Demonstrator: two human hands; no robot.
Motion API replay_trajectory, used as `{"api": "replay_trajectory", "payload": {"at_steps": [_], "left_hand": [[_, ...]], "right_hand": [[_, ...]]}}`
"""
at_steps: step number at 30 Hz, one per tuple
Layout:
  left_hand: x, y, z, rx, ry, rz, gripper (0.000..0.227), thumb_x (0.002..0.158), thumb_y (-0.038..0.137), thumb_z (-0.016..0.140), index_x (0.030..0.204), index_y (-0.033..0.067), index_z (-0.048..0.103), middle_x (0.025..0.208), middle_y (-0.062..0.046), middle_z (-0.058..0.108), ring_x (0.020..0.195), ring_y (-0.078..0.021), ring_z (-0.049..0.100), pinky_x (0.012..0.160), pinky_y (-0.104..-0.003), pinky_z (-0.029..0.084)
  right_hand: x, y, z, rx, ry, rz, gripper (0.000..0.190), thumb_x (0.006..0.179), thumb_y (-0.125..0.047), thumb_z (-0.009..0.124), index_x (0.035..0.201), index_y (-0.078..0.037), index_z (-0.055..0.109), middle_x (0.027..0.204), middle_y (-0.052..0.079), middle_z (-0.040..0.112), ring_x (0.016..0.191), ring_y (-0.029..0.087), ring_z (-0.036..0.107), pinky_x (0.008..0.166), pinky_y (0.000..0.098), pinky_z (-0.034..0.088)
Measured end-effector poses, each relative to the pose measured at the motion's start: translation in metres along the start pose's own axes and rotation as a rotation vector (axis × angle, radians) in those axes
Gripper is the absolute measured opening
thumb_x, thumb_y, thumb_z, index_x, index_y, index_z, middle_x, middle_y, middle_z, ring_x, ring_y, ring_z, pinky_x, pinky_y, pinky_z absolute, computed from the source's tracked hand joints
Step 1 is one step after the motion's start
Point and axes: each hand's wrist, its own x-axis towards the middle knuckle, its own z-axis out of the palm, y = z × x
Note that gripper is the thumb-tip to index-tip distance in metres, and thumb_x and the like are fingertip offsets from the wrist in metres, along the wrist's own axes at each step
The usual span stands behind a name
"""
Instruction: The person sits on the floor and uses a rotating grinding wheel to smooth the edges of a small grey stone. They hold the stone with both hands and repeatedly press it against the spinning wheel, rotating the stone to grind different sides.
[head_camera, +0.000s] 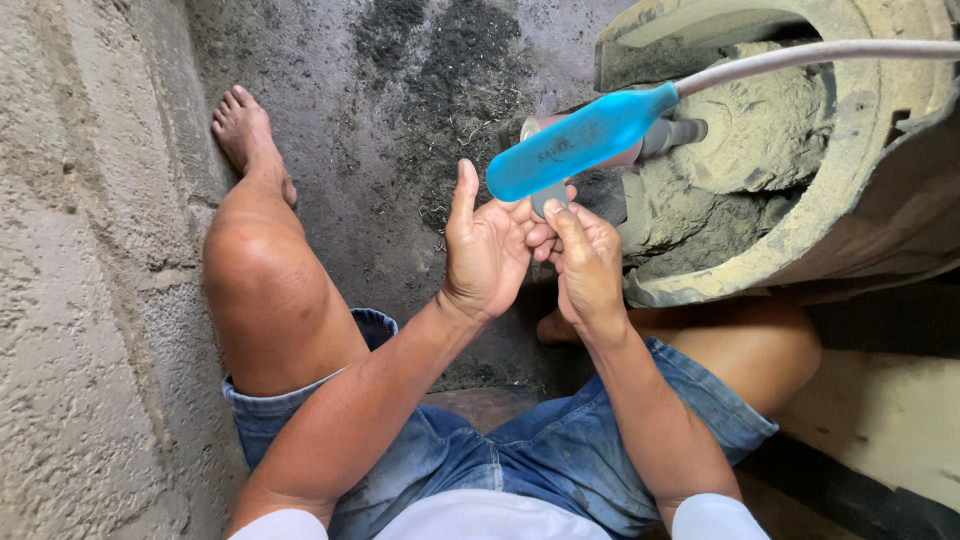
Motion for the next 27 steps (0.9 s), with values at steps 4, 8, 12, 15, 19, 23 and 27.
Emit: {"api": "replay_trajectory", "payload": {"at_steps": [4, 8, 12, 15, 19, 23, 27], "left_hand": [[0.0, 0.009, 0.013, -0.032, -0.003, 0.031, 0.083, 0.096, 0.079, 0.034, 0.107, 0.0049, 0.071, 0.085, -0.012, 0.069, 0.07, -0.0189, 0.055, 0.064, -0.034, 0.045], [0.008, -0.006, -0.003, -0.031, 0.036, 0.022, 0.082, 0.097, 0.079, 0.033, 0.103, 0.0069, 0.071, 0.081, -0.01, 0.067, 0.068, -0.0176, 0.054, 0.063, -0.033, 0.044], [0.012, -0.006, -0.003, -0.016, -0.001, 0.04, 0.08, 0.098, 0.077, 0.033, 0.101, 0.0066, 0.07, 0.081, -0.01, 0.065, 0.069, -0.0173, 0.053, 0.065, -0.032, 0.045], [0.0, 0.002, 0.005, 0.0, 0.0, 0.036, 0.079, 0.098, 0.077, 0.033, 0.101, 0.0066, 0.07, 0.081, -0.009, 0.065, 0.069, -0.0168, 0.053, 0.065, -0.032, 0.045], [-0.005, -0.001, 0.006, 0.039, 0.012, 0.02, 0.08, 0.098, 0.078, 0.032, 0.105, 0.0079, 0.069, 0.084, -0.007, 0.065, 0.072, -0.0166, 0.052, 0.068, -0.033, 0.046], [0.003, -0.002, 0.001, 0.031, -0.013, 0.041, 0.082, 0.098, 0.078, 0.03, 0.104, 0.006, 0.069, 0.08, -0.008, 0.062, 0.07, -0.0161, 0.051, 0.067, -0.031, 0.045], [-0.01, 0.0, 0.01, 0.036, 0.027, 0.021, 0.081, 0.098, 0.078, 0.03, 0.112, 0.0086, 0.068, 0.087, -0.007, 0.064, 0.074, -0.0153, 0.052, 0.068, -0.031, 0.045]], "right_hand": [[0.007, 0.0, 0.002, -0.004, -0.005, -0.023, 0.025, 0.099, -0.023, 0.067, 0.091, 0.0, 0.072, 0.068, 0.012, 0.068, 0.052, 0.01, 0.064, 0.053, 0.0206, 0.057], [0.005, -0.002, 0.002, -0.017, 0.006, -0.008, 0.025, 0.099, -0.024, 0.066, 0.092, 0.0, 0.072, 0.069, 0.012, 0.068, 0.053, 0.01, 0.065, 0.055, 0.0214, 0.058], [0.008, -0.005, 0.004, -0.025, -0.004, -0.035, 0.025, 0.099, -0.023, 0.067, 0.093, 0.0, 0.073, 0.068, 0.012, 0.067, 0.052, 0.01, 0.064, 0.054, 0.021, 0.058], [0.003, 0.002, 0.001, -0.02, 0.002, -0.033, 0.025, 0.099, -0.023, 0.067, 0.093, 0.0, 0.072, 0.068, 0.012, 0.067, 0.052, 0.01, 0.064, 0.054, 0.0208, 0.058], [-0.002, 0.009, -0.005, -0.033, 0.013, -0.035, 0.026, 0.1, -0.023, 0.065, 0.092, 0.001, 0.073, 0.066, 0.013, 0.067, 0.05, 0.011, 0.064, 0.052, 0.0212, 0.058], [0.003, 0.001, 0.004, -0.012, 0.004, -0.04, 0.025, 0.099, -0.023, 0.067, 0.093, 0.001, 0.073, 0.067, 0.012, 0.067, 0.051, 0.009, 0.064, 0.053, 0.0201, 0.057], [-0.004, 0.013, -0.005, -0.021, 0.027, -0.034, 0.025, 0.099, -0.021, 0.067, 0.091, 0.002, 0.072, 0.065, 0.013, 0.066, 0.048, 0.01, 0.063, 0.05, 0.0208, 0.057]]}}
